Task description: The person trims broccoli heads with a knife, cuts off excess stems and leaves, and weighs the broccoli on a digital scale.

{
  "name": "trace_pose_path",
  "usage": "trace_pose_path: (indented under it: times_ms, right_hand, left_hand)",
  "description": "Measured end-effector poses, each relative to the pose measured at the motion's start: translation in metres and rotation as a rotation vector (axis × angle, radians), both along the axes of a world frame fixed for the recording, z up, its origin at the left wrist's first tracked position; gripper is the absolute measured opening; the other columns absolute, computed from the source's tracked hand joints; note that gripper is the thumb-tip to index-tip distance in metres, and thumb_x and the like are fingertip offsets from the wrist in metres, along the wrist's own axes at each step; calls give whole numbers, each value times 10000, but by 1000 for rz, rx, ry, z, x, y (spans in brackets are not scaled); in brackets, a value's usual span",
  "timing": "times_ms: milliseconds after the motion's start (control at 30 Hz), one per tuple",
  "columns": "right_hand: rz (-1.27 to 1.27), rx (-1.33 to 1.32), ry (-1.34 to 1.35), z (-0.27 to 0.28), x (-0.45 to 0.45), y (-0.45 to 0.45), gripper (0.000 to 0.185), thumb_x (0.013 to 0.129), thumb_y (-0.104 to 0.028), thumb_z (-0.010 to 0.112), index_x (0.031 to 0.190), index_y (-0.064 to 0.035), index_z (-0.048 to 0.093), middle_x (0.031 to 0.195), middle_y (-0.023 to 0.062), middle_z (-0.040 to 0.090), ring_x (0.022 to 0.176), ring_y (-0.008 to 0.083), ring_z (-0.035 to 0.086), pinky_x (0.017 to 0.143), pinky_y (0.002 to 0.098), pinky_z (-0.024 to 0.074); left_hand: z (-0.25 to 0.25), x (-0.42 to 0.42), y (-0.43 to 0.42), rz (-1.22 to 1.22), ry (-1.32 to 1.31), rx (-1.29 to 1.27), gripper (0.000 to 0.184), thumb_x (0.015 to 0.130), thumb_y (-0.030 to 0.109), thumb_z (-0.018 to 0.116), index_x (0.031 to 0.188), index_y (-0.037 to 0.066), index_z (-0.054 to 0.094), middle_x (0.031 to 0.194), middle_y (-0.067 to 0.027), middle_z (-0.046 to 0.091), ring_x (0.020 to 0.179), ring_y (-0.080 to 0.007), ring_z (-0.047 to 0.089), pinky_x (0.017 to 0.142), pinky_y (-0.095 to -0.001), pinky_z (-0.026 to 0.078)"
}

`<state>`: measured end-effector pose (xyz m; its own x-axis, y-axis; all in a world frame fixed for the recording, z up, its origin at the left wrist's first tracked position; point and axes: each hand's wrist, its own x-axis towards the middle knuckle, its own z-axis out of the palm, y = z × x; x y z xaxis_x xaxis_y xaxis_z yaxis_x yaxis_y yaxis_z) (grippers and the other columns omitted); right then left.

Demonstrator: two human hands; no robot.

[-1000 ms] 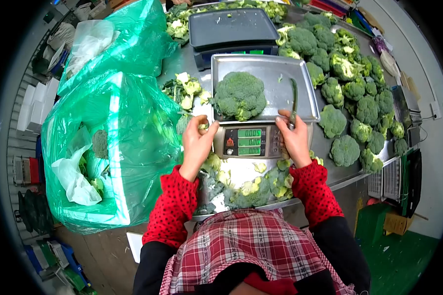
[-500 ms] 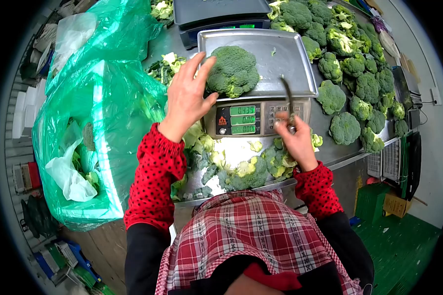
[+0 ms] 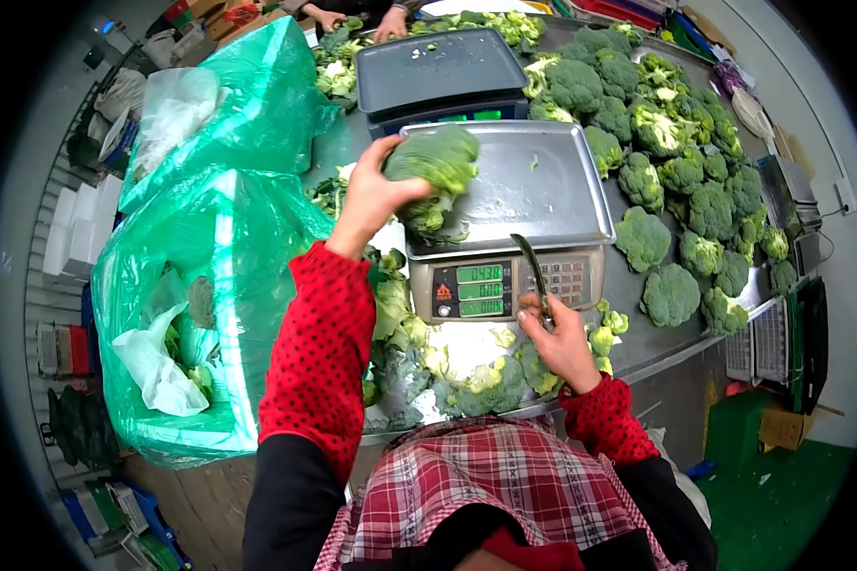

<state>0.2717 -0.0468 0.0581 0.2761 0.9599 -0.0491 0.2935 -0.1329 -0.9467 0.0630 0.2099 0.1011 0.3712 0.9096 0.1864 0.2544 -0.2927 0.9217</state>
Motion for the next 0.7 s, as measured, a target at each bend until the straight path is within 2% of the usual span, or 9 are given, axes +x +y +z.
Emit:
trace_pose_path:
  times_ms: [33,67,133,200,267,333,433,600,700]
  right_hand:
    - [23,42,-46,3,-2,0,255,876,-122,689,1071,36,646,784,80,628,723,143,578,678,296,485]
    - [49,80,-92,4,-4,1,246,880,-113,682,1071,38,645,794,101,643,723,162,598,683,308,493]
    - [96,138,-143,9,-12,5,218,894,-64,658,1072,60,634,823,85,634,757,159,611,688,303,494]
    - [227,362,-306,28,-21,14,217,884,-42,656,1078,51,636,856,145,641,726,235,633,673,326,502]
    - [298,417,-375,34,-26,16,253,848,-22,667,1096,11,634,837,143,609,686,273,619,614,343,493]
    - [453,394,-661,44,-29,16,308,813,-40,677,1116,-56,626,806,94,564,644,285,614,541,372,502]
    - [557,428,-826,47,-33,19,324,812,-79,661,1132,-76,614,768,74,519,585,249,600,489,369,482]
    - [689,459,-1113,40,-35,14,346,807,-118,615,1152,-94,603,780,55,497,611,199,614,483,334,483]
    - [704,458,-1178,32,-35,0,386,799,-108,587,1185,-123,589,777,46,483,617,188,594,498,321,485]
  left_hand:
    - [7,-13,-11,-1,-240,-297,683,661,230,743,1249,-63,556,1077,-108,636,991,-201,621,845,-315,513]
    - [10,-27,-24,-43,-396,-479,617,736,211,669,1278,-52,538,1054,-97,638,930,-184,634,784,-311,531]
    - [-1,-48,-49,47,-585,-600,592,775,221,633,1293,-41,521,1051,-88,644,892,-189,647,784,-323,543]
    - [8,-63,-83,15,-583,-659,544,805,256,644,1264,-15,536,1087,-89,653,941,-194,657,804,-349,564]
    - [5,-75,-111,43,-610,-739,540,818,265,649,1263,-19,536,1091,-94,655,950,-194,656,812,-356,563]
    - [-5,-84,-131,74,-649,-770,562,821,275,654,1272,-34,522,1085,-94,655,923,-179,662,739,-325,575]
    - [-13,-97,-159,169,-473,-789,620,800,270,668,1291,-63,488,1056,-97,657,836,-149,673,567,-252,556]
    - [-16,-109,-195,209,-517,-857,653,779,275,663,1295,-83,486,1061,-126,656,798,-173,683,541,-273,569]
    - [-25,-114,-215,216,-382,-978,601,787,270,642,1253,-89,519,1035,-156,662,767,-215,691,487,-322,584]
